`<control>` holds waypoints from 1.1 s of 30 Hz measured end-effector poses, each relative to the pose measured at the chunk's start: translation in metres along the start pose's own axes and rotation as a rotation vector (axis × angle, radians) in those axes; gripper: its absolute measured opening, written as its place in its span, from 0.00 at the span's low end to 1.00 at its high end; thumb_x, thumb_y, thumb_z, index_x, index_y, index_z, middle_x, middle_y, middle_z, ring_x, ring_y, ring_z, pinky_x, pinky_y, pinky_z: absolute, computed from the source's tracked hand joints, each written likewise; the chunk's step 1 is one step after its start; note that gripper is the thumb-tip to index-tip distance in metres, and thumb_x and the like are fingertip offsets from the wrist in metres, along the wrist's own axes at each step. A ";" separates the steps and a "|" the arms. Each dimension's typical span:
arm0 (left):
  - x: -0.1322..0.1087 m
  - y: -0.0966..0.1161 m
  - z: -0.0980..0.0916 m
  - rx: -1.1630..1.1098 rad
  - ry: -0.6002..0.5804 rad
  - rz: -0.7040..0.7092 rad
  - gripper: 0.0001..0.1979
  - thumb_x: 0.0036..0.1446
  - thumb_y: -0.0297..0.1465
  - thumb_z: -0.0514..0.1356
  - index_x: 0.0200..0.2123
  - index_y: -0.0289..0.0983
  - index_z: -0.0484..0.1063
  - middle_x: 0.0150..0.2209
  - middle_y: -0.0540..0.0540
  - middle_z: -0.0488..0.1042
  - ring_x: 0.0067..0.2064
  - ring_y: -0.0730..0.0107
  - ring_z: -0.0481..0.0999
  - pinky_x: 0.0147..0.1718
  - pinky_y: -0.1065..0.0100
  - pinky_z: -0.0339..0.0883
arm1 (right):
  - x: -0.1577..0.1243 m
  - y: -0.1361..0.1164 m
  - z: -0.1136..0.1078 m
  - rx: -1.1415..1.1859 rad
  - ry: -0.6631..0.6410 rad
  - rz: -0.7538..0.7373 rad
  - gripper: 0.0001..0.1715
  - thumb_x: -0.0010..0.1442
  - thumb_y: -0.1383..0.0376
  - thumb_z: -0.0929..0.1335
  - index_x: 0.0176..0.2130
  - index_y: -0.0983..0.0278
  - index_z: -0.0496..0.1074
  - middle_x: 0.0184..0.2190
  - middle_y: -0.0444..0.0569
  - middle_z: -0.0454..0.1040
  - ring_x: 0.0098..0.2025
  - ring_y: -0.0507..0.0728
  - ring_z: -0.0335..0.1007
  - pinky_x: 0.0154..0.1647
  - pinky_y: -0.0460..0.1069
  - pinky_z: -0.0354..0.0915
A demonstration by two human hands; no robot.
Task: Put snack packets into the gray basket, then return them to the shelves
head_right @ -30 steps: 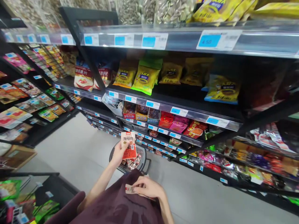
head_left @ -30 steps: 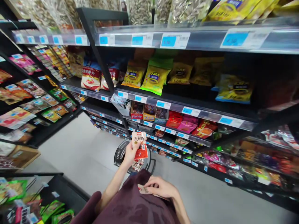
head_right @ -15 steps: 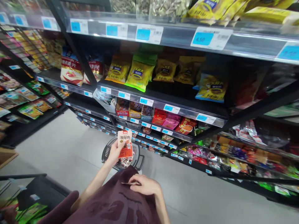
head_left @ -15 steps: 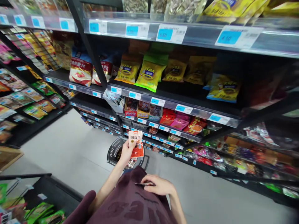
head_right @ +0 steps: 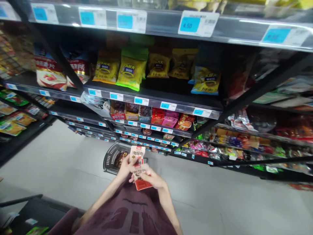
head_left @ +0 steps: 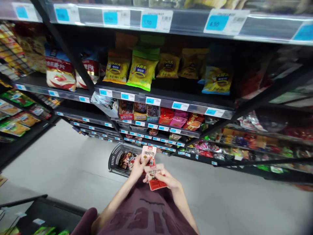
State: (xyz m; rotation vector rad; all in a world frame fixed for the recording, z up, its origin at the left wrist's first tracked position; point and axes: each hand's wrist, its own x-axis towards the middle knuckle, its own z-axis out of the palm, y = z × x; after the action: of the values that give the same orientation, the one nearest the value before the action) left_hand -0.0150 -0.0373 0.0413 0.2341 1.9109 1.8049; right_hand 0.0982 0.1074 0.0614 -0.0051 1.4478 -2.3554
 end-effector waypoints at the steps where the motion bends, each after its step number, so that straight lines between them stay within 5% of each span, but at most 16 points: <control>1: -0.001 -0.004 0.001 0.013 -0.040 -0.006 0.21 0.55 0.44 0.65 0.44 0.33 0.77 0.42 0.41 0.82 0.40 0.61 0.79 0.40 0.67 0.70 | 0.003 0.000 -0.001 0.138 0.056 -0.029 0.36 0.57 0.39 0.68 0.47 0.66 0.69 0.40 0.56 0.75 0.40 0.61 0.74 0.45 0.57 0.70; 4: 0.000 -0.008 0.001 0.083 -0.137 -0.008 0.21 0.57 0.45 0.64 0.45 0.34 0.76 0.43 0.40 0.81 0.43 0.58 0.79 0.43 0.66 0.70 | 0.014 -0.005 -0.005 0.466 0.256 -0.126 0.40 0.56 0.31 0.60 0.42 0.63 0.67 0.37 0.54 0.72 0.31 0.58 0.70 0.36 0.57 0.71; 8: 0.005 -0.006 0.001 0.179 -0.137 0.005 0.22 0.58 0.45 0.63 0.45 0.33 0.77 0.44 0.39 0.81 0.45 0.57 0.79 0.46 0.64 0.69 | 0.022 -0.020 -0.016 0.808 0.437 -0.307 0.34 0.65 0.35 0.52 0.41 0.59 0.64 0.34 0.45 0.67 0.25 0.51 0.56 0.27 0.47 0.65; 14: 0.008 -0.012 0.000 0.207 -0.163 -0.038 0.24 0.57 0.47 0.63 0.47 0.33 0.76 0.46 0.38 0.80 0.47 0.55 0.79 0.47 0.63 0.69 | 0.018 -0.010 -0.030 1.128 0.355 -0.426 0.26 0.69 0.43 0.57 0.41 0.60 0.66 0.34 0.45 0.67 0.27 0.50 0.58 0.30 0.46 0.66; 33: 0.013 -0.013 0.000 0.144 -0.146 -0.054 0.25 0.56 0.47 0.64 0.48 0.33 0.75 0.48 0.38 0.80 0.48 0.55 0.79 0.49 0.61 0.70 | 0.016 -0.010 -0.031 1.108 0.410 -0.378 0.30 0.64 0.41 0.62 0.46 0.62 0.73 0.40 0.48 0.76 0.36 0.56 0.70 0.39 0.52 0.70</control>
State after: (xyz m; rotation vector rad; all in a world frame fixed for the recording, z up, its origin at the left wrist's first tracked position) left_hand -0.0233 -0.0333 0.0259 0.3499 1.9266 1.5721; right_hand 0.0743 0.1333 0.0525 0.5529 0.0668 -3.2828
